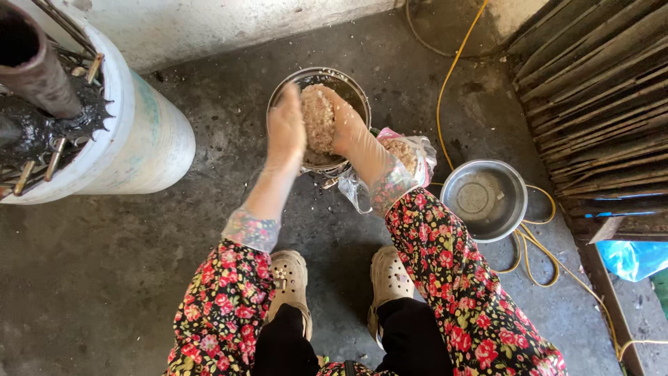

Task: The person packs a crumbly food mixture into a plastic bag, plugs in a small electric grinder, and then uses the grinder to process the mixture in a metal bowl. The person repeatedly scoops the mixture into the grinder and returns it to the bowl.

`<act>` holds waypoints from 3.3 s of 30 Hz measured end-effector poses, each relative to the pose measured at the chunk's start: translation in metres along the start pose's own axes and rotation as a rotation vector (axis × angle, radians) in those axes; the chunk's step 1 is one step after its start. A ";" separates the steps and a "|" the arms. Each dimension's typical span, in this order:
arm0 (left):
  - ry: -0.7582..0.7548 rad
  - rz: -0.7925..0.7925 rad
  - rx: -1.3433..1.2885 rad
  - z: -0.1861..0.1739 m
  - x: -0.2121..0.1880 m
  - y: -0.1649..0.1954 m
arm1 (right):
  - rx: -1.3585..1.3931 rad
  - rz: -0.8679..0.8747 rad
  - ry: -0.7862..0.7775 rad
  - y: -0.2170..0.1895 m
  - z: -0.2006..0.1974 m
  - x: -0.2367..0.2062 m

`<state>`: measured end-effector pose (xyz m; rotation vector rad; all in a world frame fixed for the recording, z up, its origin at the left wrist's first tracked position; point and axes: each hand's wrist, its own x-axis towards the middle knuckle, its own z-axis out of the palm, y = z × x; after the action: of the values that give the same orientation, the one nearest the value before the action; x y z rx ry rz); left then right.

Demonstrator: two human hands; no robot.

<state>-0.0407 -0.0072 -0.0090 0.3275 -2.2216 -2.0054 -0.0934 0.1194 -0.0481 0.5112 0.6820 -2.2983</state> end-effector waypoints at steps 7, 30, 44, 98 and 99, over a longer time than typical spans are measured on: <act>0.120 -0.012 0.093 -0.003 0.007 -0.008 | -0.048 -0.028 0.017 -0.008 -0.012 0.004; -0.307 -0.254 0.185 -0.003 -0.031 0.016 | 0.154 0.040 -0.298 -0.086 -0.006 -0.078; -0.990 0.030 1.046 0.143 -0.101 -0.113 | -0.121 -0.192 -0.319 -0.066 -0.141 -0.105; -0.086 -0.251 0.709 -0.058 0.002 -0.013 | -2.682 -0.215 0.219 -0.017 -0.037 0.011; -0.085 -0.268 0.687 -0.059 0.003 -0.010 | -2.678 -0.106 0.223 -0.019 -0.037 0.007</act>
<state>-0.0284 -0.0653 -0.0127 0.6410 -3.0011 -1.2877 -0.1052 0.1502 -0.0742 -0.6194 2.6389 0.1641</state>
